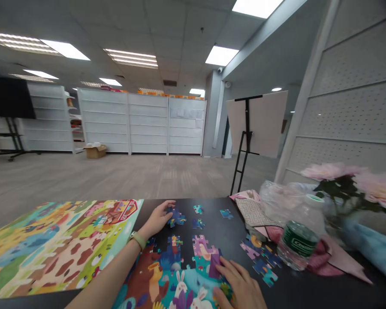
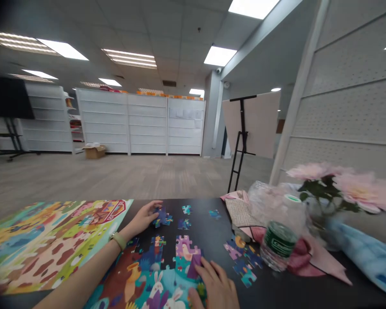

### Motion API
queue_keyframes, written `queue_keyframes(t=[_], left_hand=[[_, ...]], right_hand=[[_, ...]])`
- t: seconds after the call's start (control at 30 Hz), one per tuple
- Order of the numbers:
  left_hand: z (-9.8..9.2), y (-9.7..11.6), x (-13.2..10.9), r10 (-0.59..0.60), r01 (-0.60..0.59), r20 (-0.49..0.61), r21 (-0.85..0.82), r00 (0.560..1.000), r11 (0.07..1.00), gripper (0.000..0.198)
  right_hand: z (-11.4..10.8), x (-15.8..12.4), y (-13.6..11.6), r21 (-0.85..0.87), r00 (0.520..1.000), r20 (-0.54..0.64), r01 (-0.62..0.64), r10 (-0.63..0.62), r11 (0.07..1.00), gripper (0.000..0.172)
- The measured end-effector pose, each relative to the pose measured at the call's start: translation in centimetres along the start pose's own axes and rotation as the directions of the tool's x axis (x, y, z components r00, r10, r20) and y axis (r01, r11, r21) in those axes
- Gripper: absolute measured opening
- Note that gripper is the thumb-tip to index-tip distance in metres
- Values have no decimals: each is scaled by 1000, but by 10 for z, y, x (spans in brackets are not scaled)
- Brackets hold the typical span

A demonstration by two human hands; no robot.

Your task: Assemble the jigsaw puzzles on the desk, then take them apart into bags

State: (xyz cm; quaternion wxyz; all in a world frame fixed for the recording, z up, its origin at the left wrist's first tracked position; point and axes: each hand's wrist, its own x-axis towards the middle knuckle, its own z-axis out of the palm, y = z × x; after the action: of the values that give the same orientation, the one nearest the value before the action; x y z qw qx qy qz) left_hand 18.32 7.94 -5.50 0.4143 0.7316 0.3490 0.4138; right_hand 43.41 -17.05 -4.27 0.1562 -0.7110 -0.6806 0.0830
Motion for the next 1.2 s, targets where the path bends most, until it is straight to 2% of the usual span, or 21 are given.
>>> queue_keyframes(t=[0.2, 0.33, 0.53, 0.9, 1.2], left_hand=[[-2, -8, 2, 99, -96, -15, 144, 995, 985, 43], [-4, -9, 2, 121, -116, -9, 240, 993, 964, 44], [-1, -4, -2, 151, -144, 5, 332, 988, 932, 41], [0, -1, -1, 31, -25, -114, 50, 993, 998, 41], [-5, 8, 4, -49, -11, -247, -237, 968, 971, 43]], right_hand=[[-14, -8, -17, 71, 999, 10, -32, 32, 997, 46], [-14, -8, -16, 87, 998, 40, -61, 57, 994, 48], [-13, -11, -17, 110, 998, 18, -54, 53, 992, 47], [-7, -8, -17, 57, 999, -13, -40, 40, 998, 44], [4, -3, -5, 7, 1000, -29, 4, -3, 1000, 46]])
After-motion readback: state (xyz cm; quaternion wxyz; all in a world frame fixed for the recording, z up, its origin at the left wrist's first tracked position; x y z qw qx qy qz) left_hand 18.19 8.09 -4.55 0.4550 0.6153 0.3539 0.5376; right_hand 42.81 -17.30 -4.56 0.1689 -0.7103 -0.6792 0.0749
